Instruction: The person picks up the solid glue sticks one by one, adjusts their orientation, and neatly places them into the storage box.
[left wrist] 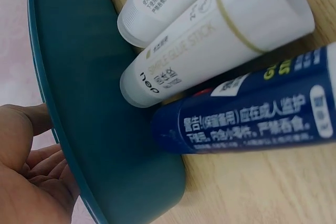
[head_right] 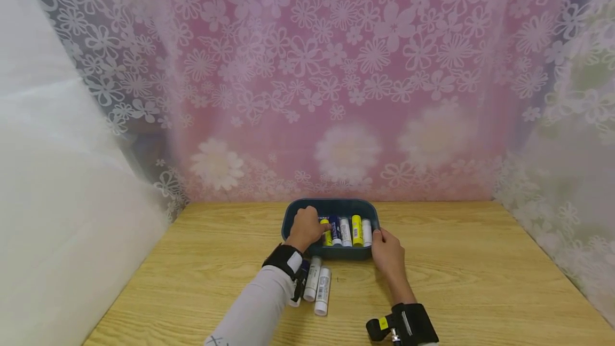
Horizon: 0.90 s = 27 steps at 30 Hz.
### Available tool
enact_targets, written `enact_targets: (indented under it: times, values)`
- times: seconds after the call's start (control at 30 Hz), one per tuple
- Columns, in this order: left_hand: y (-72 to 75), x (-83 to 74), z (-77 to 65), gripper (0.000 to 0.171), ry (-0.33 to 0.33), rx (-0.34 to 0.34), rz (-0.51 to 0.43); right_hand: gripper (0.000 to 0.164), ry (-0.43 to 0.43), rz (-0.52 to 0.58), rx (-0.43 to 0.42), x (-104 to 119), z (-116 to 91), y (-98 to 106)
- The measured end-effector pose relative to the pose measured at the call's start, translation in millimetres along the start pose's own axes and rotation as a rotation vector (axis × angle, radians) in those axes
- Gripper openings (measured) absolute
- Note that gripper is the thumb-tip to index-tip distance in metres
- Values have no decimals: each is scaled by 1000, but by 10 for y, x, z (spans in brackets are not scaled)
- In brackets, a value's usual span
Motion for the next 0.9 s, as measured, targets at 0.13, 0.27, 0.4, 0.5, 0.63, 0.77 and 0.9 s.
enact_targets:
  times: [0.13,0.27,0.4,0.5,0.63,0.77,0.9]
  values:
    - [31,-2,-21,26,-22,-6,-1,59,4,-4,-1,-15,0,0]
    - [67,9,-38,25,-38,-6,-8,59,2,-3,-5,-17,0,-4]
    - [103,9,-28,23,-41,10,5,58,3,1,-9,-14,3,-4]
    - [121,1,-2,18,-46,10,40,58,6,1,-9,-21,1,-4]
    - [173,-35,17,15,-82,14,89,58,11,-3,-13,-21,-4,-1]
    - [281,-77,-11,26,-133,18,128,57,13,-6,-19,-9,-7,3]
    - [401,-85,-58,48,-186,9,144,57,10,-3,-16,0,-6,-3]
Point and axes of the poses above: each hand's wrist, its own z-axis towards the middle knuckle, its own y-axis out of the back of the hand, x = y × z, the point moved 2 cm from there along z, towards the middle knuckle, and after that the axes turned 11 degrees about y, right-handed, at the moved point
